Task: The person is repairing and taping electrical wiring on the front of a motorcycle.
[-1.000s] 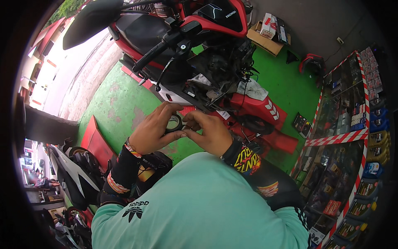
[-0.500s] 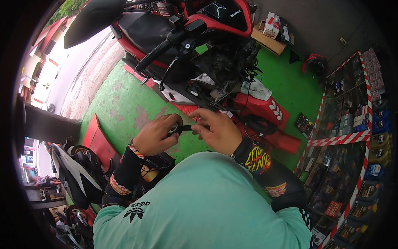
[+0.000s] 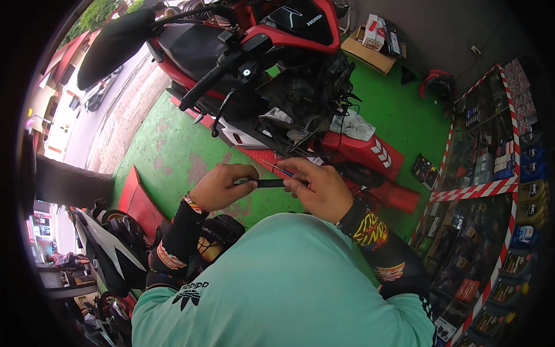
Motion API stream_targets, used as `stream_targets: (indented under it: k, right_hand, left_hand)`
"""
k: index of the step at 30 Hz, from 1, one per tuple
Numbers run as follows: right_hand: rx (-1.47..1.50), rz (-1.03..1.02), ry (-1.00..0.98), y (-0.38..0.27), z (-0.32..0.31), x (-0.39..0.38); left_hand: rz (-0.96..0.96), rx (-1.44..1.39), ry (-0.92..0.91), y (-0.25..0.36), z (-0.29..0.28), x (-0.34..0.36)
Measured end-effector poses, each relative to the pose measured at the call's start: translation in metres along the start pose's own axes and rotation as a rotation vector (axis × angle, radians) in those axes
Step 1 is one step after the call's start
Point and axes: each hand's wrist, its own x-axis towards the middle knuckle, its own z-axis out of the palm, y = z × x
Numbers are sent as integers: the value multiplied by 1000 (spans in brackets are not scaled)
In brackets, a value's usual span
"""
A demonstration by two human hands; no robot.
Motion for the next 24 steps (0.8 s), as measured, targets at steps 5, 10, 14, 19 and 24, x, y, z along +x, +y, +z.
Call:
stream_targets:
  k: [5, 10, 14, 19, 24]
  right_hand:
    - [53, 43, 41, 15, -17, -2]
    - [121, 115, 75, 55, -47, 4]
    - [239, 162, -31, 104, -80, -2]
    - [-242, -103, 171, 108, -115, 10]
    - [-272, -207, 97, 100, -133, 43]
  left_hand:
    - [-47, 195, -24, 8, 2, 25]
    - [145, 169, 26, 6, 20, 68]
    - [178, 157, -1, 28, 33, 111]
    - [249, 416, -42, 67, 41, 169]
    - [381, 437, -68, 82, 40, 211]
